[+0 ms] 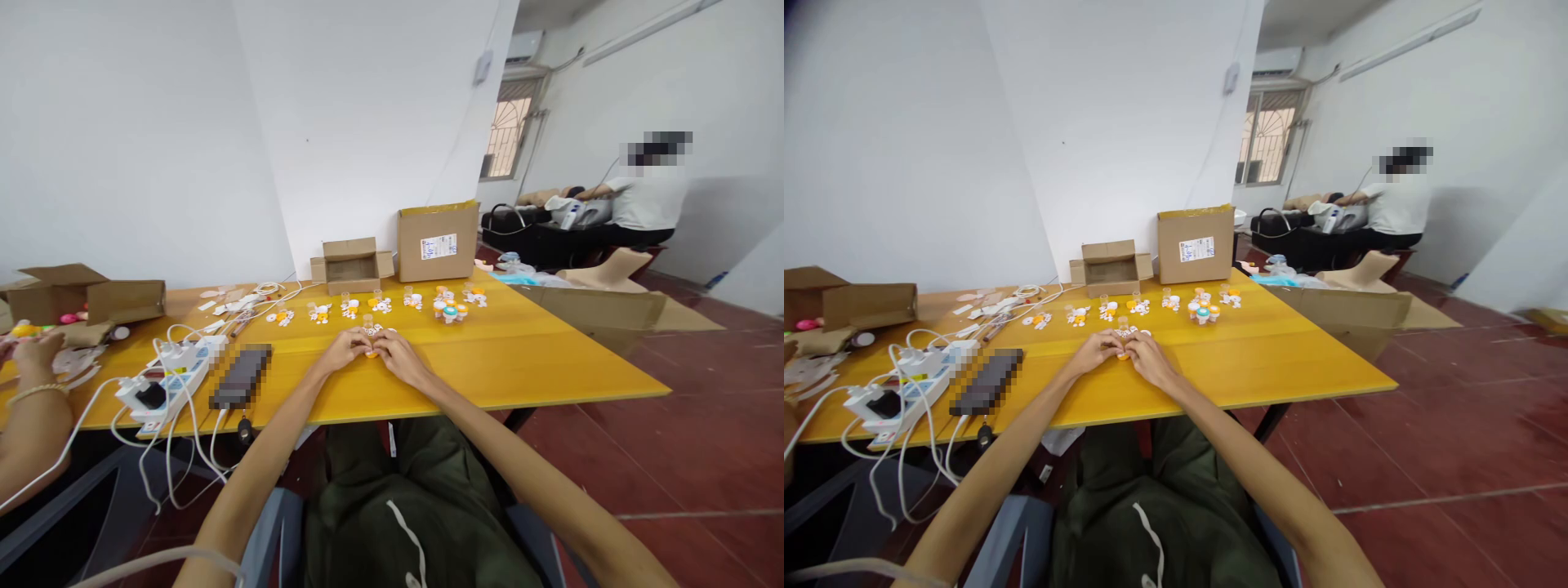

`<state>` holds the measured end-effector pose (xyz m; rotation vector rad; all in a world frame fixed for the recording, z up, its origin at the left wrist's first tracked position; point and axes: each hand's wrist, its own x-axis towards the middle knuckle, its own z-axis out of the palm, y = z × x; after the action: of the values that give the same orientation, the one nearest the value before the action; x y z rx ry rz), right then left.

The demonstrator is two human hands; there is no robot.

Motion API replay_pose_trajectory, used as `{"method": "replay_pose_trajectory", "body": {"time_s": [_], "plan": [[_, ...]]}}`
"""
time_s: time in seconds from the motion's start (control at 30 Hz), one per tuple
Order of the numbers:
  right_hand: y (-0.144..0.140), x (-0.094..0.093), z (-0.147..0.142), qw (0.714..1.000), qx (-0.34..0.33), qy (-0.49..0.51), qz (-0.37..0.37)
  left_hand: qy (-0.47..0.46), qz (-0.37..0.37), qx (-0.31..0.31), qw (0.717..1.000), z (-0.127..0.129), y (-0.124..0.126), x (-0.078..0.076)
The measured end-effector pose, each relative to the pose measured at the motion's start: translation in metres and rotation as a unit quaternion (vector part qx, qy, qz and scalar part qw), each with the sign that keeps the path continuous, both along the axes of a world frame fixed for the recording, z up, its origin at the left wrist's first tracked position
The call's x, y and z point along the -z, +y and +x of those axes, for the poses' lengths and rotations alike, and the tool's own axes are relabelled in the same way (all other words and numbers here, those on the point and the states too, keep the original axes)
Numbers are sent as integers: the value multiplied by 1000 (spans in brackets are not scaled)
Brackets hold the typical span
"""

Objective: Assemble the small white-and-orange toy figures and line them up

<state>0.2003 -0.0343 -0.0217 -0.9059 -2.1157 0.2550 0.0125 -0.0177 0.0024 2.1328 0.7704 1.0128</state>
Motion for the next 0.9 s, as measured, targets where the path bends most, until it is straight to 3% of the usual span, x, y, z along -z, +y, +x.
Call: {"method": "replay_pose_trajectory", "body": {"time_s": [0.43,0.9], "plan": [[-9,-4,3,1000,18,-3,23,1,0,-1,1000,1,-3,-3],[-14,1,2,993,47,-84,70,37,-14,-14,999,0,-5,2]]}}
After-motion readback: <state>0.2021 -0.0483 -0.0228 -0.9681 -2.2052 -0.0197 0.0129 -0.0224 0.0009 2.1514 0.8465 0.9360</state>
